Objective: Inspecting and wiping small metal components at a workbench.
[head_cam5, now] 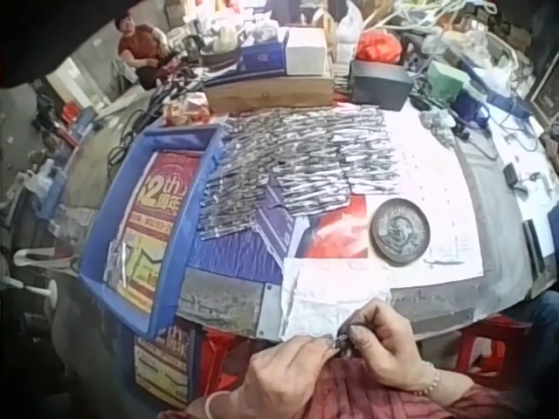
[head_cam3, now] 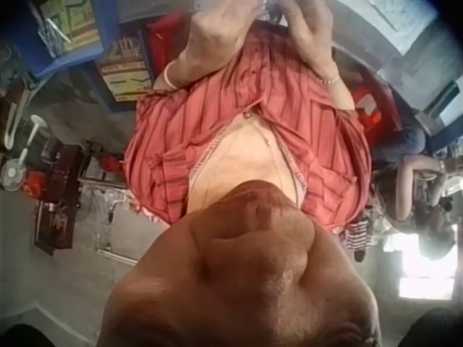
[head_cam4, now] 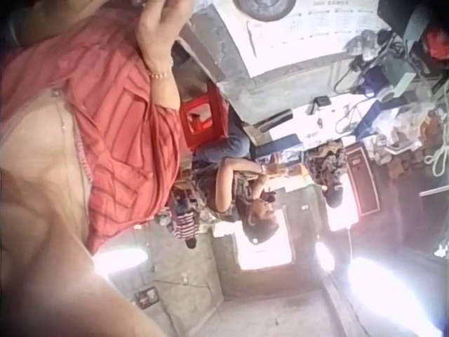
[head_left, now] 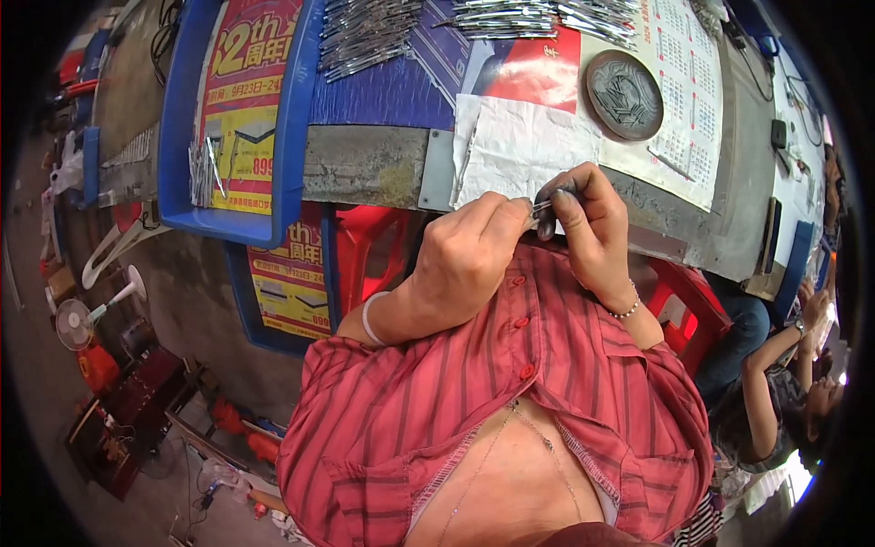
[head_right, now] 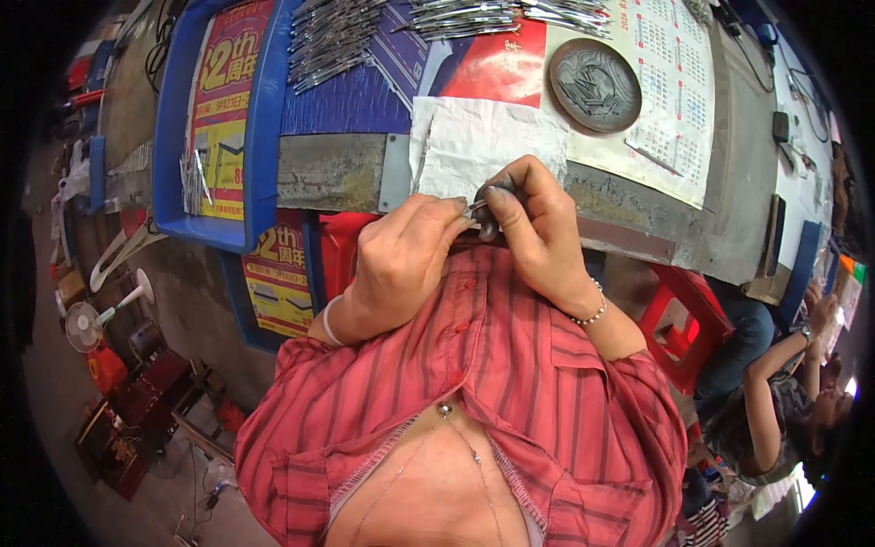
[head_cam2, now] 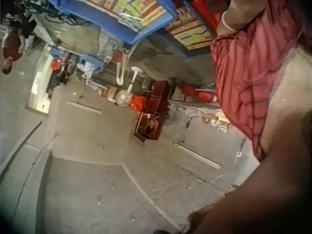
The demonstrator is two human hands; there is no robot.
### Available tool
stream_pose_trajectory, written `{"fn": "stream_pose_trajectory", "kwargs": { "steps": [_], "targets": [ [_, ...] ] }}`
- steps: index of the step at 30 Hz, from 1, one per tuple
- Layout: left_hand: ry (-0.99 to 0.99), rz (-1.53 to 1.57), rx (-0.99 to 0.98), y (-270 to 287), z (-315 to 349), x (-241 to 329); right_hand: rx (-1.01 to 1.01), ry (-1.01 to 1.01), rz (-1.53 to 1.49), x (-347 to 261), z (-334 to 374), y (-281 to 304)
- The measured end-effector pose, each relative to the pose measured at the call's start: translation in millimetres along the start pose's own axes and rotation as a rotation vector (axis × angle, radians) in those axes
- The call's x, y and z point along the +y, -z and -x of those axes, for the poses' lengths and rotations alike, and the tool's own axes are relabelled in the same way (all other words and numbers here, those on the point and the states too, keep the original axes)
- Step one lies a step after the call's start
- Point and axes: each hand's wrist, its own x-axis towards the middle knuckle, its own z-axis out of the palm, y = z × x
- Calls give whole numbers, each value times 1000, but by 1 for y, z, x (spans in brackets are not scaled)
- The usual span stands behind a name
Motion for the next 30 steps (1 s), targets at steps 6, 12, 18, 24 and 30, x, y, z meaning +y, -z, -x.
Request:
{"fn": "stream_pose_trajectory", "kwargs": {
  "steps": [6,12,18,24,30],
  "targets": [
    [29,-14,-26,6,-7,2,-15,-14,-59,-3,-8,0],
    [42,76,92,17,-38,-21,38,-4,-250,-3,-19,3],
    [-16,-132,387,47,-111,-88,-35,67,-21,-5,-15,20],
    [-58,-346,423,46,-191,-161,-106,55,107,-3,-6,21],
    [47,-479,267,34,-221,-217,-140,13,170,-5,-2,25]
  ]
}}
